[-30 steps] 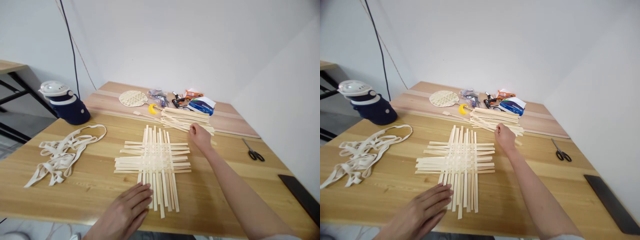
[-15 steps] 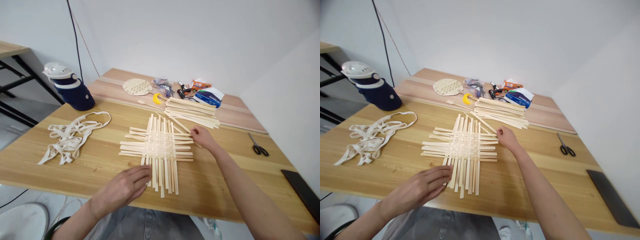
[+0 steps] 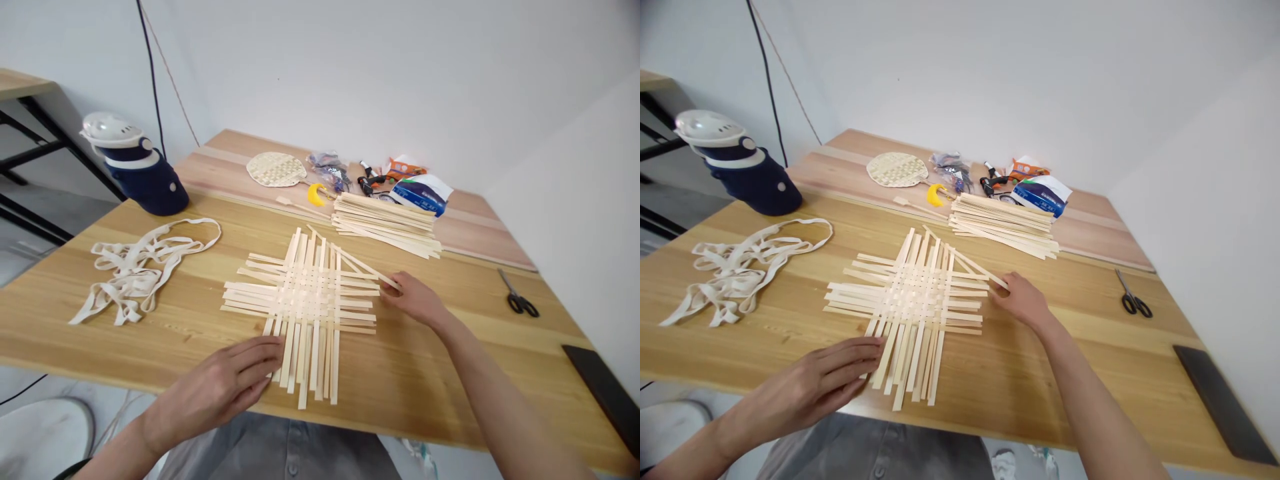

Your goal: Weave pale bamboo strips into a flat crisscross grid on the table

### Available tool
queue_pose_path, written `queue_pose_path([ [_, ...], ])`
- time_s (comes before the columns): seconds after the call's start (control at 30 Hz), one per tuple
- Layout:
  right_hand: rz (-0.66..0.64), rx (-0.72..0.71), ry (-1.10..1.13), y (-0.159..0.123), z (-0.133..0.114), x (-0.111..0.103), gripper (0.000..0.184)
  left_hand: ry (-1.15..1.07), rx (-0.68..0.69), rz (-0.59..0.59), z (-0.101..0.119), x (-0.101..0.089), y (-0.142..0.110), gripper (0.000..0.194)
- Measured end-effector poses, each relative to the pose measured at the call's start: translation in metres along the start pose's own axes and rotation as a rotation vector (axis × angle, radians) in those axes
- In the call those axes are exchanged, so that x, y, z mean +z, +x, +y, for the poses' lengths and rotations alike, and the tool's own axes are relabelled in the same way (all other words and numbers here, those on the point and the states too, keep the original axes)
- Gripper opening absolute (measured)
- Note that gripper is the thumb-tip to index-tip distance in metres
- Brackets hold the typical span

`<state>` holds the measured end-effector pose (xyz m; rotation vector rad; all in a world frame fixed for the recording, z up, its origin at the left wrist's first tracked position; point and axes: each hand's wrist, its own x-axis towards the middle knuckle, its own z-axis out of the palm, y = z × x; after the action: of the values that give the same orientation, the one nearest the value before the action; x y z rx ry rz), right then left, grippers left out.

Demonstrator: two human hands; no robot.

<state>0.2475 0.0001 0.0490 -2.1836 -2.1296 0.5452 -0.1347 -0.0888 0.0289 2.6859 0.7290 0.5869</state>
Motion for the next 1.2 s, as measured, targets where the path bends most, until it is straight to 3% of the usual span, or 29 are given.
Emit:
queue_pose_path([
  [0.17,0.105,0.111,-0.143,-0.005,-0.008,0.013,0.013,-0.001,-0.001,0.034,0.000,0.005,-0.001,0.027],
  [0.27,0.133,0.183,-0.093,-0.001,-0.004,0.011,0.011,0.017,-0.004,0.067,0.001,0.006,-0.003,0.028],
  [0.33,0.159,0.182,0.042,0.003,0.005,0.004,0.011,0.050,-0.003,0.081,0.002,0.006,-0.005,0.028],
  [0.47,0.292,0.052,0.309,0.012,0.034,-0.020,0.025,0.148,0.021,0.080,0.002,0.007,-0.008,0.029],
  [0.6,0.374,0.095,0.506,0.026,0.061,-0.042,0.038,0.203,0.038,0.076,-0.001,0.010,-0.011,0.031],
  [0.9,0.416,0.184,0.451,0.076,0.093,-0.065,0.040,0.210,0.036,0.074,-0.002,0.011,-0.011,0.032],
  [1.1,0.608,0.303,0.318,0.081,0.089,-0.067,0.033,0.185,0.024,0.101,0.000,0.012,-0.011,0.032],
  [1.2,0.512,0.234,0.383,0.060,0.064,-0.061,0.039,0.157,0.035,0.138,0.002,0.010,-0.008,0.031],
])
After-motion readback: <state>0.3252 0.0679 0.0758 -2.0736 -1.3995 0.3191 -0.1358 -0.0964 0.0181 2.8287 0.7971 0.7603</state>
